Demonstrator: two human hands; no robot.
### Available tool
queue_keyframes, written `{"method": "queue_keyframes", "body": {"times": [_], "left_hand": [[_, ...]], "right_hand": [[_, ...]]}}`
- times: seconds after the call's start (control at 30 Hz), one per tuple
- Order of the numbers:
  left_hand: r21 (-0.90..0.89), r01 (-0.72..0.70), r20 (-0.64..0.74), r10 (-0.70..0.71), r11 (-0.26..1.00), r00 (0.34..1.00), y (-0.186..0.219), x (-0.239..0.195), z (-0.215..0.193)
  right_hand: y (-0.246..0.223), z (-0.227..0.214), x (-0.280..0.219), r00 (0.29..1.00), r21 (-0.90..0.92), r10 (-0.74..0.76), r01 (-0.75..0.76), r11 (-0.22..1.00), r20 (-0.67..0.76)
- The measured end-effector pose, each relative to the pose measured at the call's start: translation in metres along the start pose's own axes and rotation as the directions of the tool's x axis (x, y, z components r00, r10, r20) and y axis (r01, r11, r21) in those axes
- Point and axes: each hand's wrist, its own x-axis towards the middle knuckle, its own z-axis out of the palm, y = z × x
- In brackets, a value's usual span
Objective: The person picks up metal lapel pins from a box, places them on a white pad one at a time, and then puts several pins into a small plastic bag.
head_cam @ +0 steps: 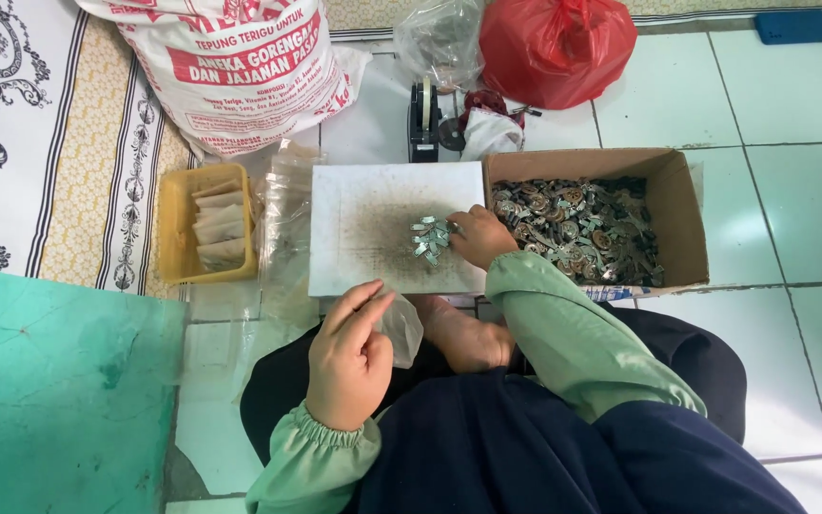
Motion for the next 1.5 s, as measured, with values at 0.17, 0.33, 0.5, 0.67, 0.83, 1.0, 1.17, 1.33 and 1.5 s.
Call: {"method": "queue_keyframes", "body": {"times": [0.17,0.33,0.5,0.67,0.83,1.0,1.17,1.33,1.5], "left_hand": [[-0.056,0.033,-0.018,-0.034,0.998,0.999,-0.01,-0.007,0.002],[-0.067,0.036,-0.019,-0.038,0.997,0.999,-0.019,-0.009,0.005],[-0.082,0.066,0.015,-0.065,0.994,0.998,-0.022,-0.011,0.007],[-0.086,0.062,0.022,-0.06,0.994,0.998,-0.023,-0.013,0.01],[-0.088,0.053,0.016,-0.052,0.995,0.999,-0.026,-0.013,0.016],[-0.086,0.022,-0.003,-0.023,0.996,1.0,-0.038,-0.018,0.027],[-0.08,0.027,0.023,-0.025,0.996,0.999,-0.043,-0.013,0.037],[-0.068,0.05,0.064,-0.045,0.996,0.997,-0.045,-0.01,0.046],[-0.135,0.09,0.081,-0.079,0.987,0.994,-0.035,-0.006,0.05]], "right_hand": [[-0.008,0.0,0.01,0.995,-0.095,-0.003,0.013,0.995,0.104],[-0.008,0.001,0.01,0.989,-0.02,0.053,-0.051,0.999,0.137],[-0.008,-0.003,0.009,0.994,0.087,0.048,-0.056,0.995,0.099],[-0.006,-0.003,0.005,0.994,0.139,0.075,-0.085,0.987,0.077],[0.006,0.003,0.003,0.984,0.33,0.155,-0.175,0.928,0.086],[0.001,-0.004,-0.012,0.914,0.762,0.365,-0.363,0.536,0.179],[-0.064,-0.07,-0.041,0.947,0.934,0.294,-0.216,0.284,0.13],[-0.117,-0.125,-0.084,0.999,0.88,0.004,0.042,0.473,-0.05],[-0.176,-0.173,-0.104,0.863,0.38,-0.486,0.499,0.779,-0.139]]}}
